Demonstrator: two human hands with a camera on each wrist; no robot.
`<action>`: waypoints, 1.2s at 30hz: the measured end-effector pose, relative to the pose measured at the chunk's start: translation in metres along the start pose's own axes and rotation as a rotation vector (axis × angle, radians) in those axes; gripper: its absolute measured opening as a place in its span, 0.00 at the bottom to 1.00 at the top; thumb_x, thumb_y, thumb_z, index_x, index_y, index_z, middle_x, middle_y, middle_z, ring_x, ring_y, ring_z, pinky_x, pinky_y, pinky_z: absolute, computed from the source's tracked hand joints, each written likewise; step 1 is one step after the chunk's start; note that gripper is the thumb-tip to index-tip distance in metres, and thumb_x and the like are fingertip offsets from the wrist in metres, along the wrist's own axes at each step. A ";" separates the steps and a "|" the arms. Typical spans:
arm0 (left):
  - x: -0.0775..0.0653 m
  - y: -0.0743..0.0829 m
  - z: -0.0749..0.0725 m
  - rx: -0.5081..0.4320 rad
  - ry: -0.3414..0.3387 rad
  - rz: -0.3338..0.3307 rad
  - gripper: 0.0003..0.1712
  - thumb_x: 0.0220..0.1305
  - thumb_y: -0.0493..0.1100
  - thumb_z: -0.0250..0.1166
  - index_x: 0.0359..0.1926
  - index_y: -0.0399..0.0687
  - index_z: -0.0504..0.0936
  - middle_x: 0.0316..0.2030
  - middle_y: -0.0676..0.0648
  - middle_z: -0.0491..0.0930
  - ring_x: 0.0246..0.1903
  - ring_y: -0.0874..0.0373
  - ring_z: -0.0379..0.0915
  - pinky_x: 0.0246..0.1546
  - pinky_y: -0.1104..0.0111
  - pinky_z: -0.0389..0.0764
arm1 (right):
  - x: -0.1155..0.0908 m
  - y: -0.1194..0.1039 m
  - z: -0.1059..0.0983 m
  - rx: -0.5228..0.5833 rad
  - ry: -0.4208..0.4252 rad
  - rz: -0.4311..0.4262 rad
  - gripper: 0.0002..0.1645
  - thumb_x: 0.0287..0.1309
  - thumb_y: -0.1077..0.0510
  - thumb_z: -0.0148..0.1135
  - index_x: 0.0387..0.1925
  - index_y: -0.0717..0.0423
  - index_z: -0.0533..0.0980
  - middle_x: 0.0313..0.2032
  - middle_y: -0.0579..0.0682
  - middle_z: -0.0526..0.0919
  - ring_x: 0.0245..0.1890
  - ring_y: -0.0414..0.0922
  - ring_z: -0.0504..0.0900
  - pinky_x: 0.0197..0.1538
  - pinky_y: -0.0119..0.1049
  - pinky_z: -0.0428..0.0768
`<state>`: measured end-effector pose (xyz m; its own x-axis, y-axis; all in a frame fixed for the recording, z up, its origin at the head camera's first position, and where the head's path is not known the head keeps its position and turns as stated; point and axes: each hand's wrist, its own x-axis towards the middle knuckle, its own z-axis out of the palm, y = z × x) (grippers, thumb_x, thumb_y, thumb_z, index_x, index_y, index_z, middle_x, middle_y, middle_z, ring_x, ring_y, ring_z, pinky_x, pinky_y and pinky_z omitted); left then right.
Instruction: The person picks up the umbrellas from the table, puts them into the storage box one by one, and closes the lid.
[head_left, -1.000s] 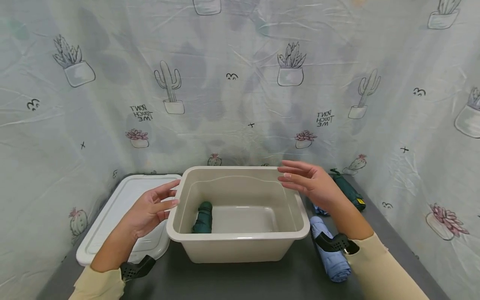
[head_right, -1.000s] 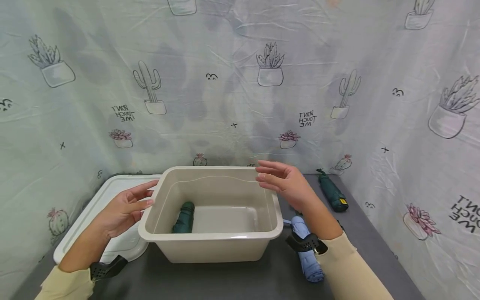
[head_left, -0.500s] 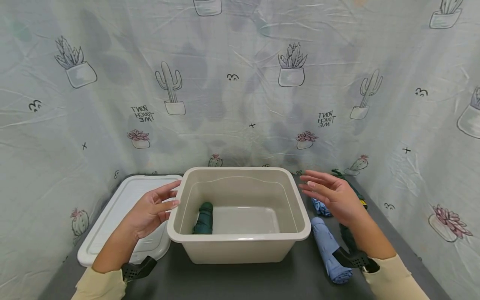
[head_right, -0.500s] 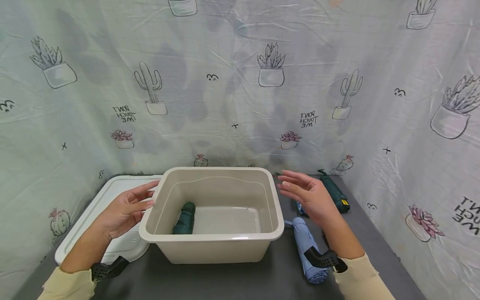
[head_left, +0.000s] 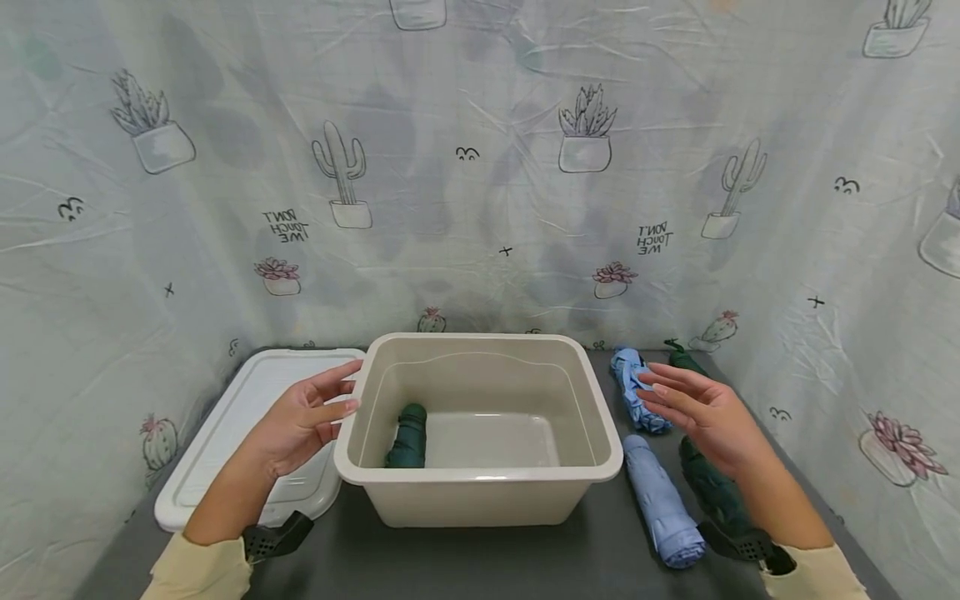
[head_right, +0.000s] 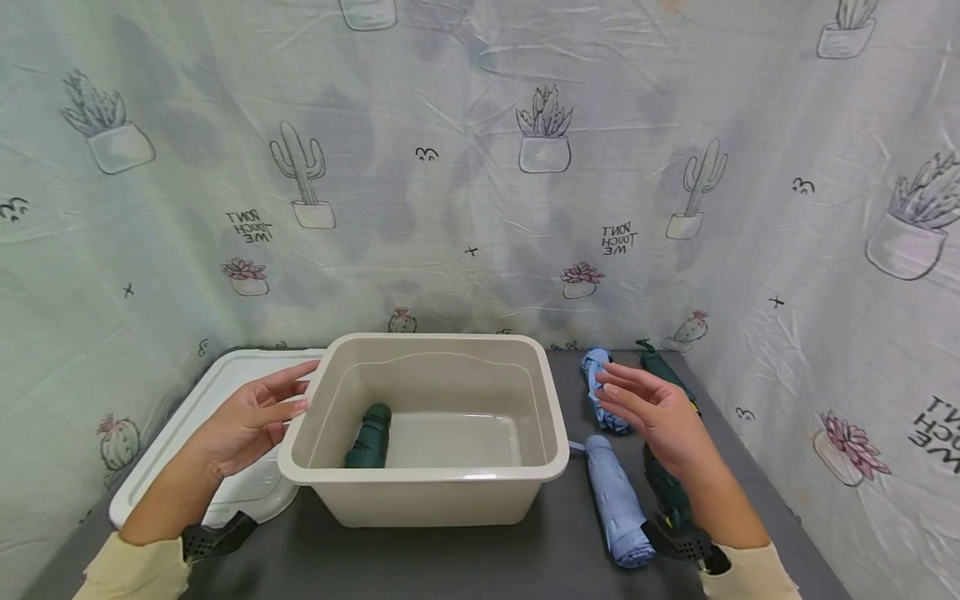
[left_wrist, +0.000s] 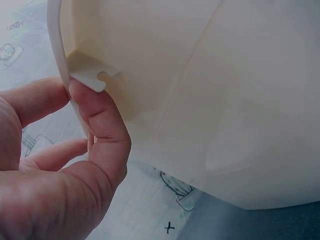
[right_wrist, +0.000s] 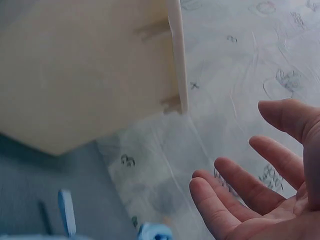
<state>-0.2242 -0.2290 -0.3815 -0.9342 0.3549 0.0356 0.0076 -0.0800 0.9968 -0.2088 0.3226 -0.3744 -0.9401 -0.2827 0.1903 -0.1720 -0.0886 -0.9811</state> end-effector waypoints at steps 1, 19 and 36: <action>0.000 0.000 0.000 0.000 0.001 0.000 0.41 0.74 0.35 0.61 0.81 0.42 0.52 0.55 0.49 0.78 0.52 0.54 0.84 0.52 0.58 0.86 | -0.002 0.001 -0.003 -0.012 0.002 -0.001 0.23 0.77 0.65 0.49 0.68 0.54 0.74 0.57 0.41 0.85 0.56 0.40 0.86 0.58 0.30 0.83; 0.001 -0.003 -0.001 0.000 -0.005 0.009 0.41 0.73 0.34 0.61 0.81 0.41 0.52 0.55 0.47 0.77 0.51 0.55 0.84 0.51 0.59 0.87 | -0.042 0.019 -0.032 -0.238 0.225 0.039 0.19 0.73 0.63 0.57 0.62 0.51 0.80 0.50 0.31 0.87 0.48 0.31 0.87 0.49 0.27 0.86; 0.001 -0.002 0.001 0.006 0.010 -0.004 0.41 0.73 0.35 0.61 0.81 0.42 0.53 0.55 0.48 0.77 0.51 0.54 0.85 0.51 0.59 0.87 | -0.063 0.030 -0.050 -0.907 0.386 0.285 0.35 0.66 0.42 0.67 0.65 0.62 0.77 0.67 0.71 0.72 0.56 0.46 0.82 0.46 0.38 0.86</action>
<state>-0.2248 -0.2277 -0.3838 -0.9376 0.3462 0.0310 0.0061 -0.0728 0.9973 -0.1695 0.3852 -0.4178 -0.9839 0.1607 0.0787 0.0659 0.7344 -0.6755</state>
